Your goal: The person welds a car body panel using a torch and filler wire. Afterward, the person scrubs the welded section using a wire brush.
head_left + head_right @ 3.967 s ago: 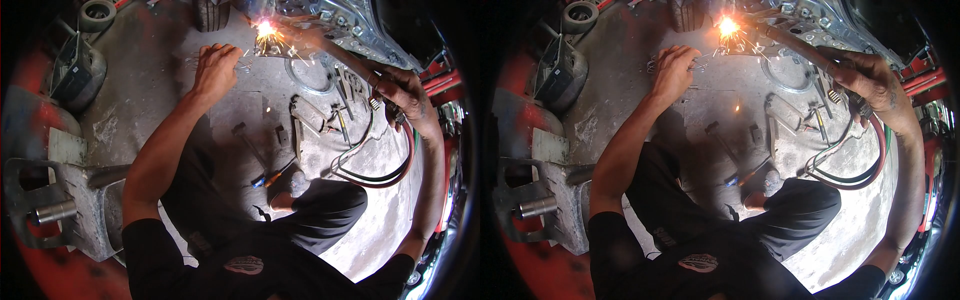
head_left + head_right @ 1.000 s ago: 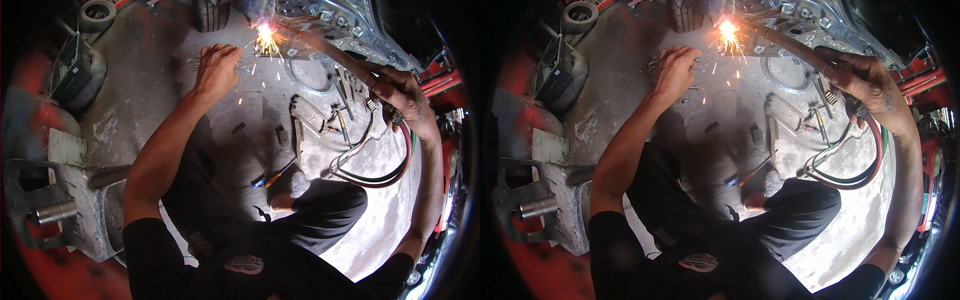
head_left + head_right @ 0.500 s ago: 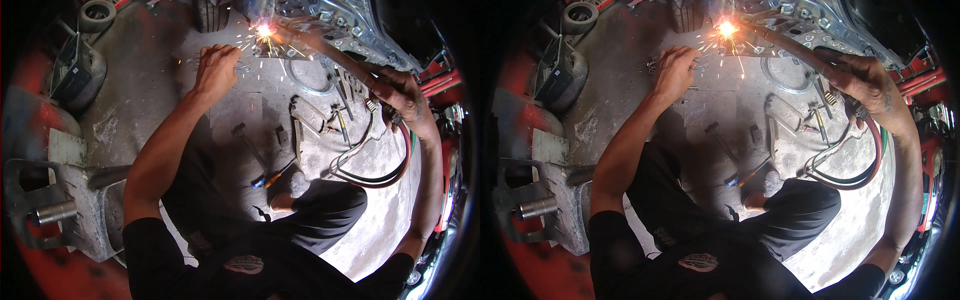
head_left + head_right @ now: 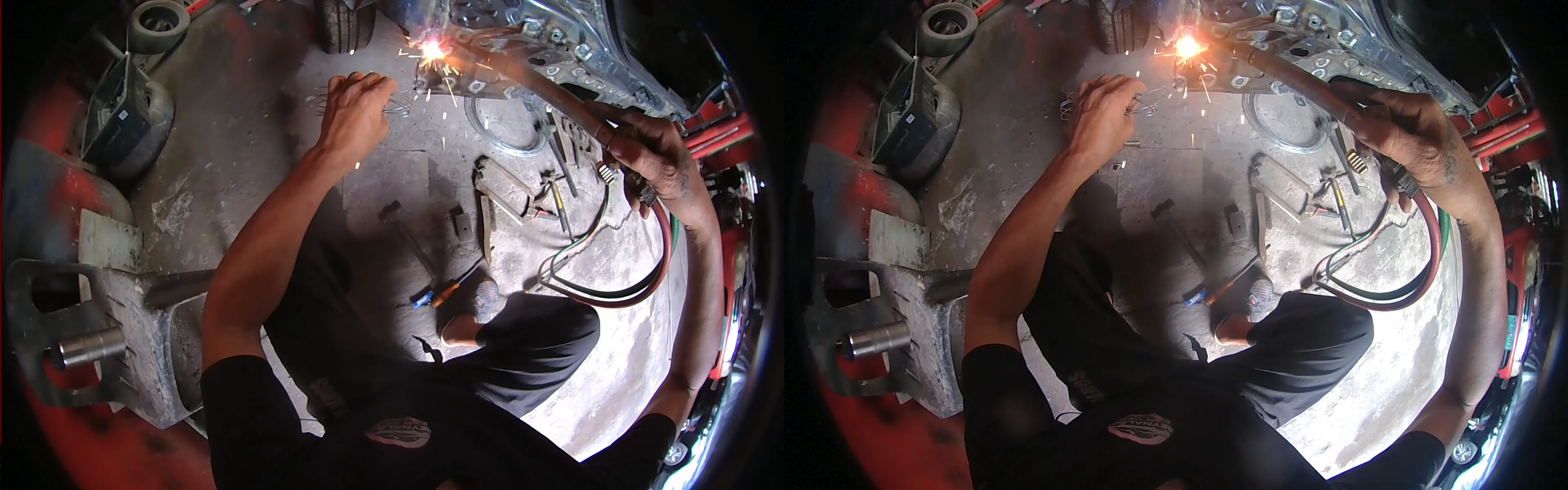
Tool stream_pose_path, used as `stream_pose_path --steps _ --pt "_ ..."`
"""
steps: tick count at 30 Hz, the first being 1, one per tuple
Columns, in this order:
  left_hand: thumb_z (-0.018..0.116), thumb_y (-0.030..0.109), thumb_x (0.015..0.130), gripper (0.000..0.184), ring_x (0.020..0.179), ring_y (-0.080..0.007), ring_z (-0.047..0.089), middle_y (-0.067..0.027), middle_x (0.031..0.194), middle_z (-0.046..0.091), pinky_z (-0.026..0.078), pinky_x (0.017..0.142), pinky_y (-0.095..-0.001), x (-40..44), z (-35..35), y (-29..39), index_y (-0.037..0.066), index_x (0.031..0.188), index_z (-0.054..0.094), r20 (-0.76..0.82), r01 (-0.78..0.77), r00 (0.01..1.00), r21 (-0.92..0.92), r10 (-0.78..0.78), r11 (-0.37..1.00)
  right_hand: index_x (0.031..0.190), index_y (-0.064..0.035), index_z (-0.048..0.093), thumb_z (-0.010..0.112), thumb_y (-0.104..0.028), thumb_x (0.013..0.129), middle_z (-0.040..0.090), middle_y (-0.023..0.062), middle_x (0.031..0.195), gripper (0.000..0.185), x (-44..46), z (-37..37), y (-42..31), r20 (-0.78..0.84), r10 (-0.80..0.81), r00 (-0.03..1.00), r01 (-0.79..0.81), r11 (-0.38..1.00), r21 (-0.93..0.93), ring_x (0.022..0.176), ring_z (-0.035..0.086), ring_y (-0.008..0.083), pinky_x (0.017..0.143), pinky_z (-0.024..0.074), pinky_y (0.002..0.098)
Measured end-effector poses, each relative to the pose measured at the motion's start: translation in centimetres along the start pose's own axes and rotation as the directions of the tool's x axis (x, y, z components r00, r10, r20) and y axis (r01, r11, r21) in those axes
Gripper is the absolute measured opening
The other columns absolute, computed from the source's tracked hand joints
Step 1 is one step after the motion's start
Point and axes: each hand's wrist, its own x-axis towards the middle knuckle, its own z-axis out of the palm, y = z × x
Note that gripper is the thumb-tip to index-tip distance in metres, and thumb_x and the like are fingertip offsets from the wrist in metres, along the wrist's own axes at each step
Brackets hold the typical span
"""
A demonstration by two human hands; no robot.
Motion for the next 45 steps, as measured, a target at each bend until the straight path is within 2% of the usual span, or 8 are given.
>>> stream_pose_path --steps 3,6,8,11,21,25,40,45 --pt "0.064 -0.008 0.072 0.029 0.098 -0.0271 0.062 -0.0073 0.093 0.068 0.04 0.091 -0.0429 0.0 0.0 0.0 0.006 0.097 0.067 -0.004 -0.005 1.0 0.005 0.005 1.0 0.143 0.0014 0.056 0.068 -0.043 0.096 0.061 0.0033 0.077 0.066 0.3 -0.1 1.0 0.01 -0.053 0.999 0.053 0.999 -0.003 0.045 0.058 0.009 0.037 0.0443 0.0218" --pt "0.064 -0.008 0.073 0.029 0.098 -0.0271 0.062 -0.0072 0.093 0.068 0.04 0.091 -0.0431 0.0 -0.1 0.1 0.006 0.098 0.067 0.004 -0.003 1.0 0.009 0.003 1.0 0.135 0.002 0.062 0.072 -0.044 0.09 0.067 0.0071 0.085 0.065 0.1 -0.2 -0.2 0.007 0.024 1.0 -0.024 1.0 -0.015 0.069 0.061 0.0108 0.066 0.0484 0.0256" --pt "0.064 -0.008 0.073 0.029 0.098 -0.0272 0.062 -0.0073 0.093 0.068 0.04 0.091 -0.0432 0.0 -0.2 0.1 0.006 0.098 0.067 0.017 0.01 1.0 0.005 -0.01 1.0 0.135 0.0028 0.062 0.072 -0.043 0.09 0.068 0.0078 0.085 0.065 0.1 -0.2 -0.3 0.014 0.033 0.999 -0.033 0.999 -0.006 0.07 0.061 0.0107 0.066 0.0486 0.0254" --pt "0.063 -0.009 0.072 0.029 0.097 -0.0272 0.062 -0.0074 0.092 0.067 0.04 0.091 -0.0434 0.1 -0.2 0.2 0.006 0.098 0.067 0.01 0.02 1.0 -0.006 -0.02 1.0 0.143 0.004 0.054 0.069 -0.04 0.096 0.063 0.0061 0.078 0.066 0.4 -0.1 1.1 0.028 -0.053 0.998 0.052 0.998 0.024 0.045 0.059 0.0086 0.038 0.0453 0.0211" --pt "0.063 -0.01 0.072 0.03 0.097 -0.0274 0.061 -0.0073 0.091 0.067 0.04 0.091 -0.0436 0.1 0.0 -0.1 0.005 0.098 0.067 -0.002 0.006 1.0 -0.021 -0.006 1.0 0.142 0.0039 0.055 0.07 -0.04 0.095 0.066 0.0097 0.083 0.066 0.6 0.0 1.2 0.026 -0.084 0.996 0.083 0.996 0.026 0.045 0.059 0.0081 0.039 0.0474 0.0207" --pt "0.063 -0.01 0.072 0.031 0.097 -0.0275 0.061 -0.0074 0.091 0.067 0.04 0.091 -0.0436 0.0 0.1 -0.1 0.006 0.098 0.067 -0.003 0.005 1.0 -0.021 -0.005 1.0 0.142 0.0045 0.055 0.07 -0.04 0.095 0.066 0.0102 0.084 0.066 0.0 0.3 -0.6 0.032 -0.01 0.999 0.008 0.998 0.065 0.045 0.06 0.0084 0.039 0.0476 0.0209" --pt "0.061 -0.011 0.073 0.028 0.096 -0.0274 0.061 -0.0077 0.09 0.066 0.04 0.09 -0.0431 0.1 0.1 0.0 0.005 0.096 0.066 -0.011 0.007 1.0 -0.03 -0.007 1.0 0.143 0.004 0.054 0.07 -0.037 0.095 0.064 0.0076 0.081 0.065 -0.1 0.4 -0.7 0.034 0.011 0.999 -0.013 0.997 0.082 0.045 0.058 0.008 0.039 0.0465 0.0209" --pt "0.061 -0.011 0.073 0.027 0.096 -0.0276 0.061 -0.0076 0.089 0.065 0.04 0.089 -0.0431 0.1 0.1 0.0 0.005 0.095 0.066 -0.011 0.006 1.0 -0.039 -0.007 0.999 0.143 0.0037 0.054 0.07 -0.037 0.095 0.063 0.0065 0.081 0.065 0.5 0.0 1.5 0.029 -0.081 0.996 0.08 0.996 0.047 0.046 0.058 0.0079 0.039 0.0471 0.0211"
